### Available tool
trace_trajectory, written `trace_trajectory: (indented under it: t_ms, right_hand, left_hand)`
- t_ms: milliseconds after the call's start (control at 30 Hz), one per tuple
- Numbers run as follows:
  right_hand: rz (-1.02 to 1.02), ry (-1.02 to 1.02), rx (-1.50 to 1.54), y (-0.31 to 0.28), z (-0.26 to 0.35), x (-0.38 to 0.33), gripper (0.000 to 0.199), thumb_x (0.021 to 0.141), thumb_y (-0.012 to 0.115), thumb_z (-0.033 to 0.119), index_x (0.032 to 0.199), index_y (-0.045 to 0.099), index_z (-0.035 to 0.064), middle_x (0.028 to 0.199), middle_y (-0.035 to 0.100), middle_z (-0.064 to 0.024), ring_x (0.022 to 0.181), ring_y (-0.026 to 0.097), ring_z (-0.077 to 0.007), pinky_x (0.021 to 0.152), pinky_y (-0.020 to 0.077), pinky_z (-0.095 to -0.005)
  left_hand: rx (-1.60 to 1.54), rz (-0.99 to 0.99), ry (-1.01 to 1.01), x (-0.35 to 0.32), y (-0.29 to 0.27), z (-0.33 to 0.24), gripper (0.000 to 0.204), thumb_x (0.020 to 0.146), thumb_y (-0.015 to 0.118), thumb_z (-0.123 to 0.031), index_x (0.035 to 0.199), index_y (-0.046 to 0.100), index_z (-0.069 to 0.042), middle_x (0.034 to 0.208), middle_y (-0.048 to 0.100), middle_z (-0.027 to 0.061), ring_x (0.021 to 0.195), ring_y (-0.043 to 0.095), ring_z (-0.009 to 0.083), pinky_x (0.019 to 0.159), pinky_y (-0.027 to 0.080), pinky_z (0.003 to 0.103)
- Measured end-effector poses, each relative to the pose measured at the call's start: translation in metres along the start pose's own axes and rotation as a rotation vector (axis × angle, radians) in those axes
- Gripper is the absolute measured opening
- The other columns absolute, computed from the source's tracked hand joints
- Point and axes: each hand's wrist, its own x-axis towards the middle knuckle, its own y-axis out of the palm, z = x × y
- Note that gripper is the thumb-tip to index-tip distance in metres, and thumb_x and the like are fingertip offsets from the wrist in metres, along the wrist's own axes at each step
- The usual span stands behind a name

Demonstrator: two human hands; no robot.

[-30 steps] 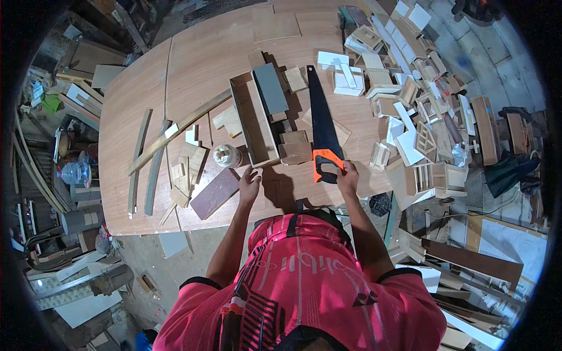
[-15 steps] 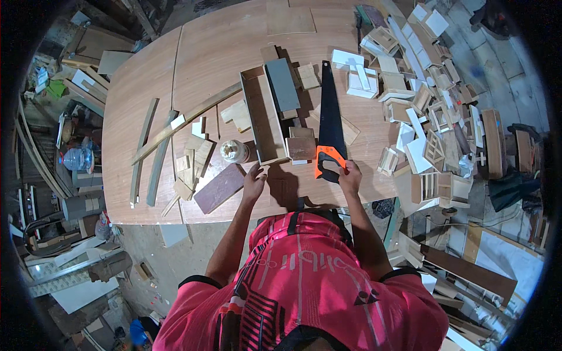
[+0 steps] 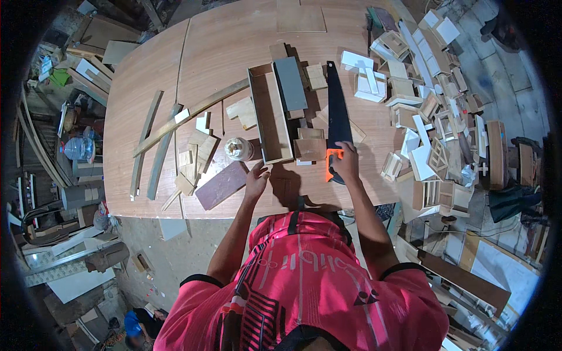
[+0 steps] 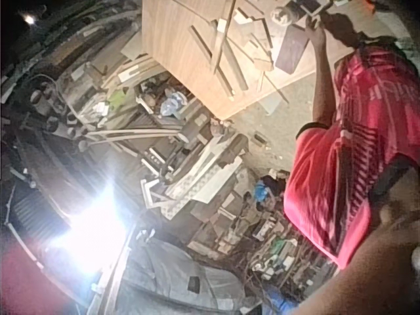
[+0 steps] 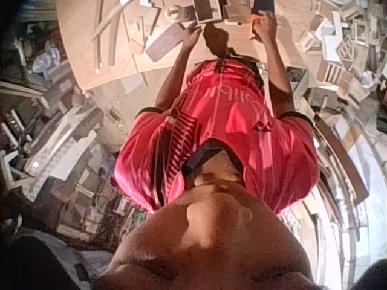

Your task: The recorder is assembling small wooden boxes or components, applying glue to small strips of wood and positioning them on a larger base piece.

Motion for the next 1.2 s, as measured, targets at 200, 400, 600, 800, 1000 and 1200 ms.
trace_trajectory:
  t_ms: [200, 400, 600, 800, 1000, 1200]
  right_hand:
    - [0.349, -0.317, -0.084, 0.019, 0.053, 0.011, 0.066, 0.07, 0.073, 0.014, 0.131, 0.047, 0.0088, 0.131, 0.047, -0.0119, 0.123, 0.042, -0.0335, 0.099, 0.0376, -0.0436]
    - [0.41, -0.295, -0.039, 0.034, 0.054, 0.013, 0.073, 0.071, 0.076, 0.022, 0.136, 0.044, 0.0126, 0.137, 0.042, -0.0089, 0.128, 0.036, -0.0314, 0.104, 0.0333, -0.0452]
    - [0.443, -0.302, -0.106, 0.032, 0.062, 0.008, 0.072, 0.072, 0.076, 0.022, 0.136, 0.045, 0.0118, 0.132, 0.046, -0.01, 0.123, 0.041, -0.0318, 0.104, 0.0338, -0.0417]
    - [0.4, -0.31, -0.043, 0.032, 0.063, 0.003, 0.072, 0.071, 0.076, 0.02, 0.135, 0.046, 0.0131, 0.133, 0.045, -0.0093, 0.124, 0.04, -0.0323, 0.105, 0.0331, -0.0426]
    - [0.42, -0.325, -0.108, 0.028, 0.064, -0.001, 0.074, 0.07, 0.078, 0.022, 0.135, 0.046, 0.0106, 0.137, 0.042, -0.0108, 0.128, 0.036, -0.0322, 0.108, 0.0298, -0.0439]
    - [0.353, -0.263, -0.066, 0.024, 0.065, -0.007, 0.075, 0.072, 0.076, 0.017, 0.138, 0.042, 0.0105, 0.136, 0.043, -0.0148, 0.125, 0.04, -0.0336, 0.106, 0.032, -0.0426]
  left_hand:
    - [-0.062, -0.029, -0.018, 0.002, -0.002, 0.009, 0.06, 0.079, 0.053, 0.003, 0.137, 0.038, 0.004, 0.134, 0.049, 0.0193, 0.116, 0.054, 0.0274, 0.093, 0.047, 0.034]
    - [-0.041, -0.032, -0.028, 0.003, 0.002, 0.007, 0.058, 0.08, 0.054, 0.004, 0.136, 0.04, 0.004, 0.132, 0.05, 0.0192, 0.115, 0.055, 0.0264, 0.092, 0.047, 0.034]
    - [-0.079, -0.042, -0.021, 0.002, 0.002, 0.01, 0.057, 0.08, 0.054, 0.003, 0.135, 0.04, 0.004, 0.131, 0.051, 0.0186, 0.114, 0.055, 0.0266, 0.093, 0.047, 0.034]
    - [-0.104, -0.022, 0.025, 0.003, 0.0, 0.013, 0.056, 0.08, 0.053, 0.003, 0.135, 0.041, 0.004, 0.13, 0.052, 0.0175, 0.112, 0.056, 0.0252, 0.092, 0.047, 0.033]
    - [-0.094, -0.059, -0.02, 0.002, 0.003, 0.005, 0.055, 0.081, 0.052, 0.007, 0.135, 0.042, 0.004, 0.128, 0.054, 0.0152, 0.109, 0.058, 0.0216, 0.094, 0.045, 0.032]
    - [-0.094, -0.048, 0.008, 0.002, -0.001, 0.013, 0.055, 0.082, 0.052, 0.004, 0.135, 0.04, 0.006, 0.129, 0.052, 0.0173, 0.11, 0.058, 0.0227, 0.095, 0.045, 0.033]
